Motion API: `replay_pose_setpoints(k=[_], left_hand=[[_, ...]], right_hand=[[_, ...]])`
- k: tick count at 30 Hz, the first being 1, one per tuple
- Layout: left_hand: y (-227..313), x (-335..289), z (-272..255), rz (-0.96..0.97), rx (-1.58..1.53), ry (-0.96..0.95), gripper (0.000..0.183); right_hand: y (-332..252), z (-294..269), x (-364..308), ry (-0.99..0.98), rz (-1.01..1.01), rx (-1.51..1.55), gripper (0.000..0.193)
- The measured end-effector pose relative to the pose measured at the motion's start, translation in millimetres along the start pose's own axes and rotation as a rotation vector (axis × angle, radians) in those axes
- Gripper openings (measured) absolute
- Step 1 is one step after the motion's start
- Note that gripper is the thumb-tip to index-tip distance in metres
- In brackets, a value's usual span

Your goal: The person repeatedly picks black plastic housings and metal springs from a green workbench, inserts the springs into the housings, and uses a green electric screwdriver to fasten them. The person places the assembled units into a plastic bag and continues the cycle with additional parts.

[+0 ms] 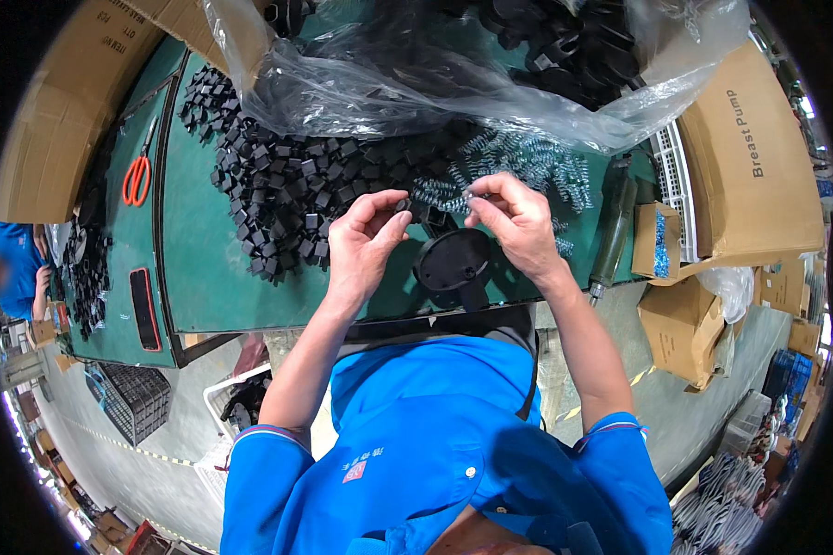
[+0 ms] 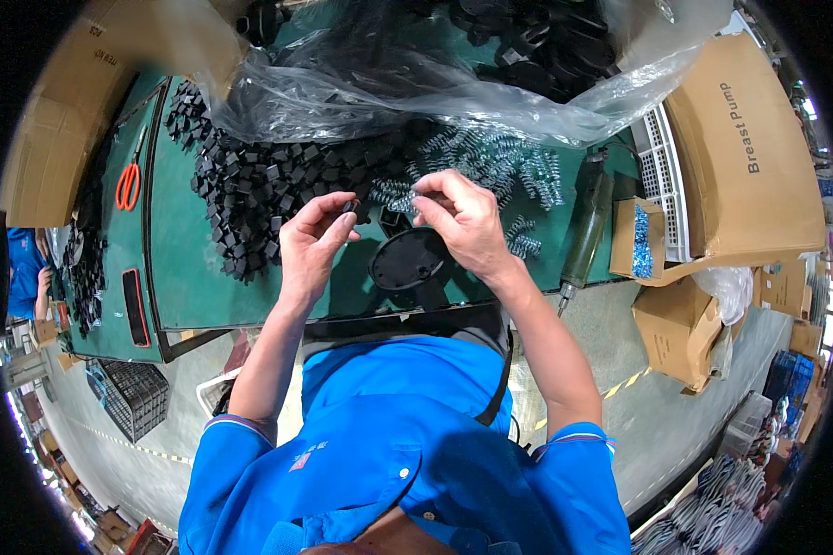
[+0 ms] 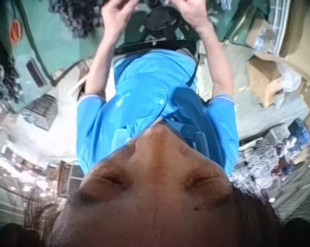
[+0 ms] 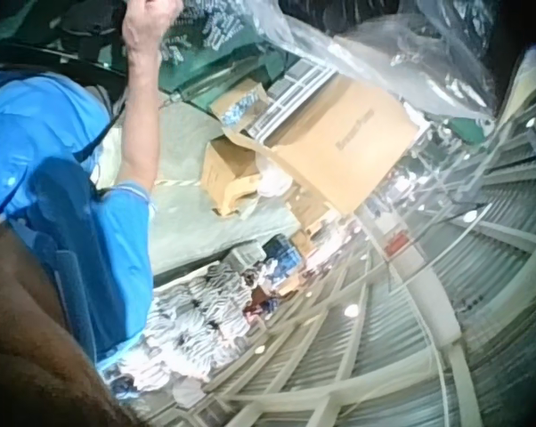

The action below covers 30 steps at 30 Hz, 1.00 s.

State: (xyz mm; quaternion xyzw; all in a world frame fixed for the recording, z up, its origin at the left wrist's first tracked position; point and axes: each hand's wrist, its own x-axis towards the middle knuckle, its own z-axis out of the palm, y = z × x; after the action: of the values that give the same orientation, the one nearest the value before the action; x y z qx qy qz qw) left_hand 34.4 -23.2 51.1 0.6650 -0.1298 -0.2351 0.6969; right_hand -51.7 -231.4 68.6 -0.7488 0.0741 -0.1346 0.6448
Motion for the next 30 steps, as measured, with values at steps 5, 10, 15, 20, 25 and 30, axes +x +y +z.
replay_pose_setpoints(k=[5,10,15,20,25,30], left_hand=[[-2,-6,-8,-0.007,-0.016,0.027,0.028],[-5,-9,-3,0.026,-0.054,0.038,0.027],[1,-7,5,0.171,0.038,0.021,0.028],[1,-3,14,0.463,0.286,0.040,0.056],[6,-3,21,0.658,0.462,0.030,0.074],[5,-1,22,0.755,0.543,0.023,0.076]], right_hand=[[0,7,5,-0.008,-0.096,-0.248,0.013],[-9,11,6,-0.038,-0.085,-0.329,0.014],[4,16,3,-0.110,-0.228,-0.543,0.019],[-18,19,1,-0.047,-0.152,-0.490,0.029],[-34,16,1,-0.148,-0.077,-0.238,0.029],[-40,16,-4,-0.163,0.038,-0.191,0.031]])
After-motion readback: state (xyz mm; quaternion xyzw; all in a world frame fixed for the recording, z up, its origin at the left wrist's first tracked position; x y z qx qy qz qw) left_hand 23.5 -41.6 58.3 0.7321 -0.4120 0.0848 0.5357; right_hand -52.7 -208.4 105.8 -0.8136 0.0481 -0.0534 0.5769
